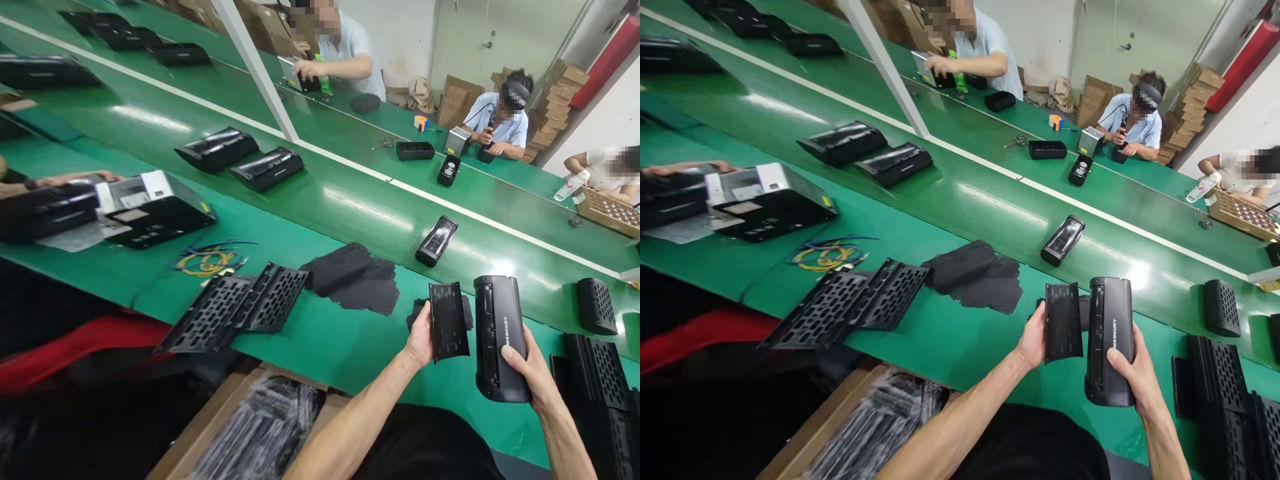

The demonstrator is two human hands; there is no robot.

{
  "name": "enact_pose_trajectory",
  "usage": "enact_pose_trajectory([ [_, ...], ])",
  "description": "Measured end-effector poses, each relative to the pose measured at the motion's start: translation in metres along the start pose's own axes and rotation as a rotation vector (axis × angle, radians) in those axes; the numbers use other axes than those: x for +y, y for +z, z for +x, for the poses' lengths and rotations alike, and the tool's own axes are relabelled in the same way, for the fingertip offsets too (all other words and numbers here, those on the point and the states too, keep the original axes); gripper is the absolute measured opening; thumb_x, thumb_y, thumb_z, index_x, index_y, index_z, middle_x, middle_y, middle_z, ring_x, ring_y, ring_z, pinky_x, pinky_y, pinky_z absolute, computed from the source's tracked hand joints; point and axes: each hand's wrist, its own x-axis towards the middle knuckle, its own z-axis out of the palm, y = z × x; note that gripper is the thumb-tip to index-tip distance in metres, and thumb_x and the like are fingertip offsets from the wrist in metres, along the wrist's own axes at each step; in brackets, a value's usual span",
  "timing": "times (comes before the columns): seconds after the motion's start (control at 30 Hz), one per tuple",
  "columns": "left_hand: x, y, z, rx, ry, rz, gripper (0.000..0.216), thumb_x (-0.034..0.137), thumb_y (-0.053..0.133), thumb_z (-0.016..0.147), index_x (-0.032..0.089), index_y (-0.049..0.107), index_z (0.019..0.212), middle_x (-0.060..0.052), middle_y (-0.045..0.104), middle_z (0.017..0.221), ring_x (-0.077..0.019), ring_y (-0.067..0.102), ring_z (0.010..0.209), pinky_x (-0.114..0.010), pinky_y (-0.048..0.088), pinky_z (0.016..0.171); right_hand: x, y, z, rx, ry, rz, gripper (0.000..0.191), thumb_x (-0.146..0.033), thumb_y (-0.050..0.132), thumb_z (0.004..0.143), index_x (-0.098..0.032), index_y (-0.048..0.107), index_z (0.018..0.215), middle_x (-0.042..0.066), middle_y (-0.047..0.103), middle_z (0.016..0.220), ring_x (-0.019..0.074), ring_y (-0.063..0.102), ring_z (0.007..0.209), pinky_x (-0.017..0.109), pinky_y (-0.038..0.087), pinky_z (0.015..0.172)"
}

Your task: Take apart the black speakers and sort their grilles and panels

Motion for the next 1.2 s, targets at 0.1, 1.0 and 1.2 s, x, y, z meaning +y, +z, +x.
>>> enact_pose_trajectory([
  [0.1, -0.01, 0.008, 0.003, -0.081, 0.052, -0.019, 0.062, 0.061, 0.051, 0.105, 0.011, 0.075, 0.132, -0.015, 0.078, 0.133, -0.0354, 0.066, 0.135, -0.049, 0.042, 0.124, -0.014, 0.013, 0.003, 0.011, -0.071, -0.226, 0.11, -0.063, 0.088, 0.073, -0.03, 0.038, 0.165, 0.014, 0.064, 0.147, 0.0381, 0.068, 0.124, 0.052, 0.058, 0.101],
  [1.0, -0.032, 0.043, 0.014, -0.179, 0.082, -0.02, 0.067, 0.066, 0.078, 0.088, 0.015, 0.073, 0.13, -0.019, 0.075, 0.135, -0.0372, 0.065, 0.136, -0.05, 0.047, 0.121, -0.017, 0.047, 0.025, -0.011, -0.151, -0.881, 0.113, -0.071, 0.069, 0.083, -0.025, 0.017, 0.173, 0.02, 0.049, 0.149, 0.0447, 0.063, 0.127, 0.058, 0.057, 0.096],
  [1.2, -0.024, 0.047, 0.014, -0.144, 0.178, -0.017, 0.065, 0.06, 0.087, 0.083, 0.021, 0.07, 0.132, -0.014, 0.074, 0.136, -0.0349, 0.067, 0.131, -0.049, 0.05, 0.116, -0.023, 0.031, 0.026, -0.114, -0.256, -0.747, 0.111, -0.066, 0.074, 0.084, -0.027, 0.02, 0.172, 0.018, 0.048, 0.153, 0.0417, 0.057, 0.137, 0.06, 0.052, 0.108],
])
